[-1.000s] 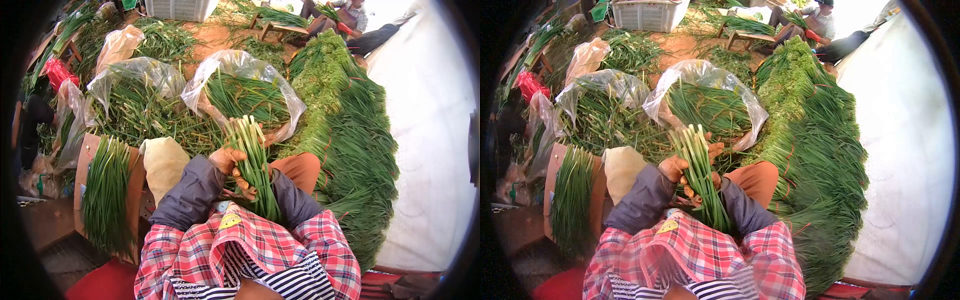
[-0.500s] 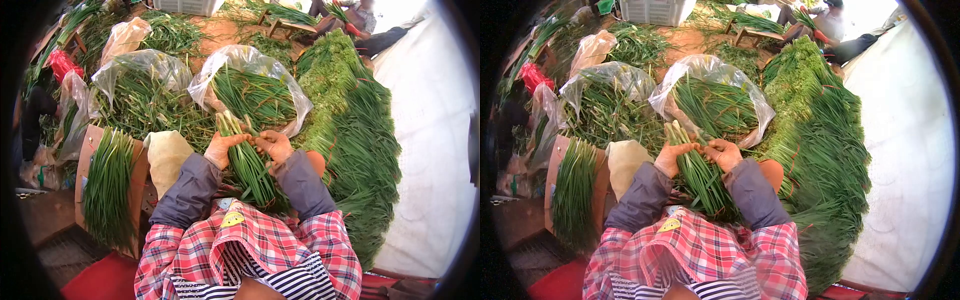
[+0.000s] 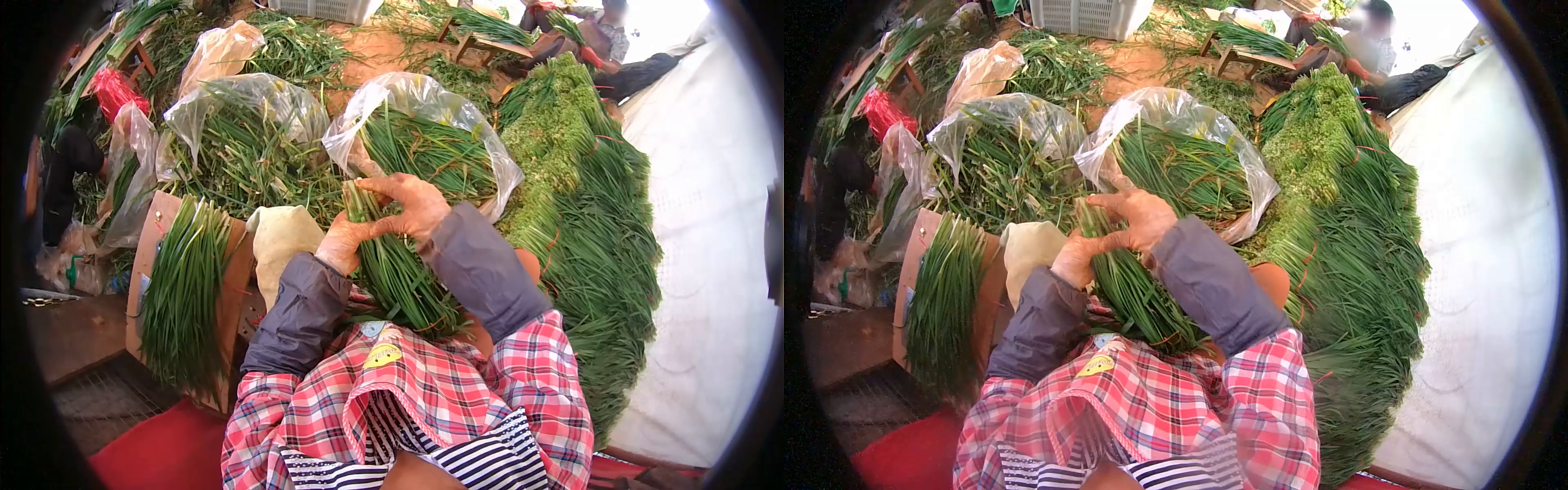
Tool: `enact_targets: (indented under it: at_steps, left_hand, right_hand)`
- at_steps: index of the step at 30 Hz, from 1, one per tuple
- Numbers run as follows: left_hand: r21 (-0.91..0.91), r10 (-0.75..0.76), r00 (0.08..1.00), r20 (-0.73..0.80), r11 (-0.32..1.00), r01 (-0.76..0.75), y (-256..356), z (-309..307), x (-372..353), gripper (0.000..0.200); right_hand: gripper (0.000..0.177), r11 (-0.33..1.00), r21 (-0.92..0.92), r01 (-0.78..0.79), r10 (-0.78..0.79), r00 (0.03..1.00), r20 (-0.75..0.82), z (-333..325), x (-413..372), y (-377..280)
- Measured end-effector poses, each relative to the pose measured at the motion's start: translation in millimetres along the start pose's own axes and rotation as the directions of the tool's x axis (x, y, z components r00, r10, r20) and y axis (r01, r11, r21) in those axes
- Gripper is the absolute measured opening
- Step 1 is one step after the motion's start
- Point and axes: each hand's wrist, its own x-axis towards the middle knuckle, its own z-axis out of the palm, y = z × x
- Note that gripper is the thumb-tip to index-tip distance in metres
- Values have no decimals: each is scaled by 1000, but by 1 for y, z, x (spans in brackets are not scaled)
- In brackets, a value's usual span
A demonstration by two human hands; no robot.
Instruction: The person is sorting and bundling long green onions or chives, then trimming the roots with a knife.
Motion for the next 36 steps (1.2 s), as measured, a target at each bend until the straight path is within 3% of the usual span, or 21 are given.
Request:
enact_targets:
  at_steps: [2,8,11,14,17,18,21,24,25,27,29,31,35,36]
  left_hand:
    - [62,20,999,-31,998,-18,-1,-5,1,47]
    - [59,-26,999,-23,998,28,-1,-5,1,57]
    - [89,-16,1000,4,996,16,-2,4,1,56]
    - [28,-36,999,22,999,35,-2,8,-3,45]
    - [64,-57,998,20,996,55,-1,11,-5,42]
    - [111,-51,999,19,993,48,-7,8,-3,42]
    - [180,-55,998,41,983,47,-9,11,-6,45]
    - [121,-47,999,28,992,43,-4,8,-6,45]
    - [90,-55,998,2,994,55,-5,8,-5,46]
    - [25,-56,998,-41,998,57,-9,2,-1,46]
    - [-34,-39,996,-82,999,37,-16,-12,0,46]
    - [-70,0,999,-45,998,-4,-17,-13,-1,47]
    - [-150,-29,999,-41,988,23,-22,-23,-4,47]
    - [-190,-45,998,-33,981,38,-18,-19,-5,46]
  right_hand:
    - [62,996,44,73,-75,995,64,1,11,5]
    - [50,994,96,-44,44,999,6,9,17,13]
    - [38,959,-284,7,12,998,62,-7,19,-16]
    - [24,886,-393,247,-269,963,0,9,21,7]
    - [14,897,-441,8,-103,976,-192,14,23,0]
    - [15,914,-397,-79,-62,942,-329,11,25,-4]
    - [21,904,-147,-402,301,841,-449,-36,33,27]
    - [41,914,-47,-403,400,915,-58,-54,17,41]
    - [50,914,207,-349,355,935,10,-43,11,44]
    - [72,715,661,-228,220,971,97,0,-13,51]
    - [92,705,701,-108,22,991,131,33,-28,53]
    - [90,360,848,-388,212,919,331,62,-51,70]
    - [85,395,830,-394,456,868,195,94,-69,97]
    - [82,395,850,-348,402,898,181,81,-71,78]
